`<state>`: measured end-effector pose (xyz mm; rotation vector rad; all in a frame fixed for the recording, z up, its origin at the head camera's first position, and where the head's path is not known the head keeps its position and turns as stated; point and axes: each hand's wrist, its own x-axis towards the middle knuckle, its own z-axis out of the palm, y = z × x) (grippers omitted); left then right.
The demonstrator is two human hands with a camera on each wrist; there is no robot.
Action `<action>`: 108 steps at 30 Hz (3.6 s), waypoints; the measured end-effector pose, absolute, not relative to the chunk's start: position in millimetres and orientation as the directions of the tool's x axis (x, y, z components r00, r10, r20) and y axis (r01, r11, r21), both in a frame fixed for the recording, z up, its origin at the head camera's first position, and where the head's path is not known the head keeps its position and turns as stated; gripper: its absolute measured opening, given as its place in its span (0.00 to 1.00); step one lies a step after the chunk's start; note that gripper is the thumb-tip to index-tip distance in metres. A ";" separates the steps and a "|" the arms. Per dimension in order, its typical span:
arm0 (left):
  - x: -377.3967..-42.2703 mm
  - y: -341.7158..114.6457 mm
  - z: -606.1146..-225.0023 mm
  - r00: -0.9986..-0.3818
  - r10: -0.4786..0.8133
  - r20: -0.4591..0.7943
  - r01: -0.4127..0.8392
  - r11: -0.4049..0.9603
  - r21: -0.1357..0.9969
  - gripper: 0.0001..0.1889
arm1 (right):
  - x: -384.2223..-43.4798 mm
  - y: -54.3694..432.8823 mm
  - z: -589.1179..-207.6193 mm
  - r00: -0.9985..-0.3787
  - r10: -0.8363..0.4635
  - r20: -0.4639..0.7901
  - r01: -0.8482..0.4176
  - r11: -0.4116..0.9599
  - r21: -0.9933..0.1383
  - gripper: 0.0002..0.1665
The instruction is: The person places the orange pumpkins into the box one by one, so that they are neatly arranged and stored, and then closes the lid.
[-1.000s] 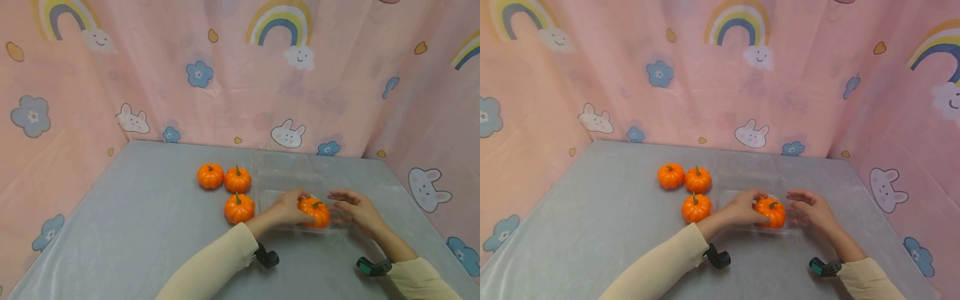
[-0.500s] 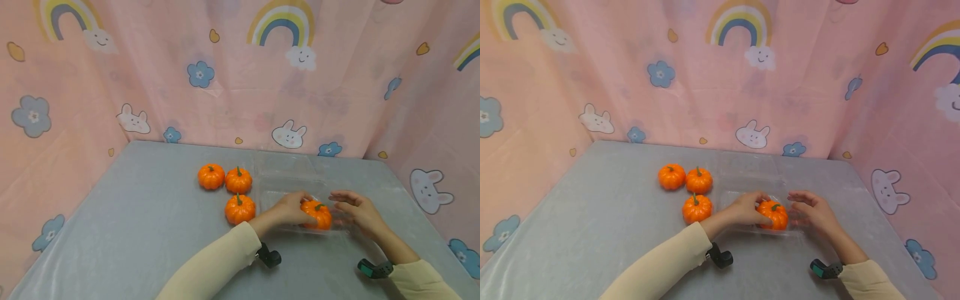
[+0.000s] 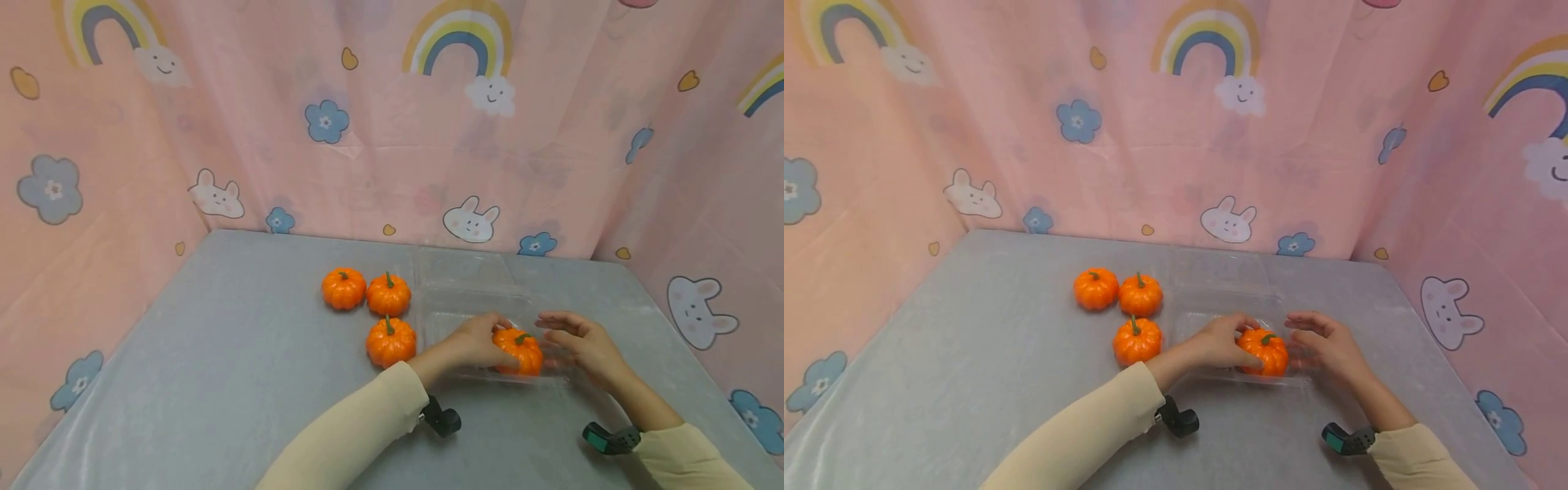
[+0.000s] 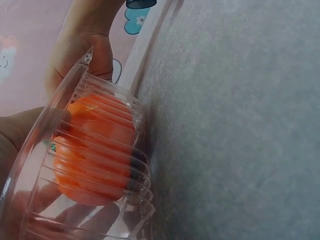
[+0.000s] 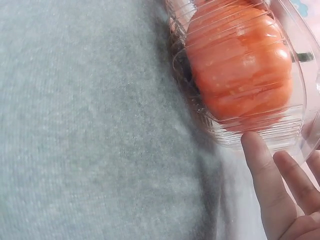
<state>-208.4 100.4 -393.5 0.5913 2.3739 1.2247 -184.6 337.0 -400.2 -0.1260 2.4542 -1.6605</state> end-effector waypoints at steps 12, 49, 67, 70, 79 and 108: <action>-207.2 100.2 -393.2 -0.837 0.522 -0.168 0.157 0.521 0.839 0.29 | -185.2 337.5 -400.9 -0.980 -0.170 -0.104 0.037 0.359 -0.933 0.20; -192.7 32.7 -345.2 -0.816 0.575 0.057 0.337 0.395 0.855 0.29 | -184.8 336.7 -398.1 -0.979 -0.163 -0.123 0.057 0.359 -0.931 0.21; -186.9 -19.7 -326.2 -0.857 0.499 0.127 0.357 0.398 0.845 0.29 | -185.0 337.9 -399.1 -0.982 -0.146 -0.117 0.048 0.408 -0.912 0.27; -186.2 -28.1 -327.7 -0.872 0.473 0.126 0.353 0.428 0.832 0.29 | -185.7 336.3 -399.8 -0.983 -0.137 -0.125 0.054 0.430 -0.901 0.30; -184.4 -54.6 -332.5 -0.894 0.433 0.117 0.326 0.448 0.833 0.29 | -185.8 333.7 -399.3 -0.984 -0.125 -0.129 0.063 0.434 -0.898 0.30; -192.6 -95.6 -383.0 -0.941 0.338 0.009 0.180 0.477 0.860 0.30 | -183.7 337.1 -398.1 -0.980 -0.147 -0.134 0.071 0.370 -0.926 0.22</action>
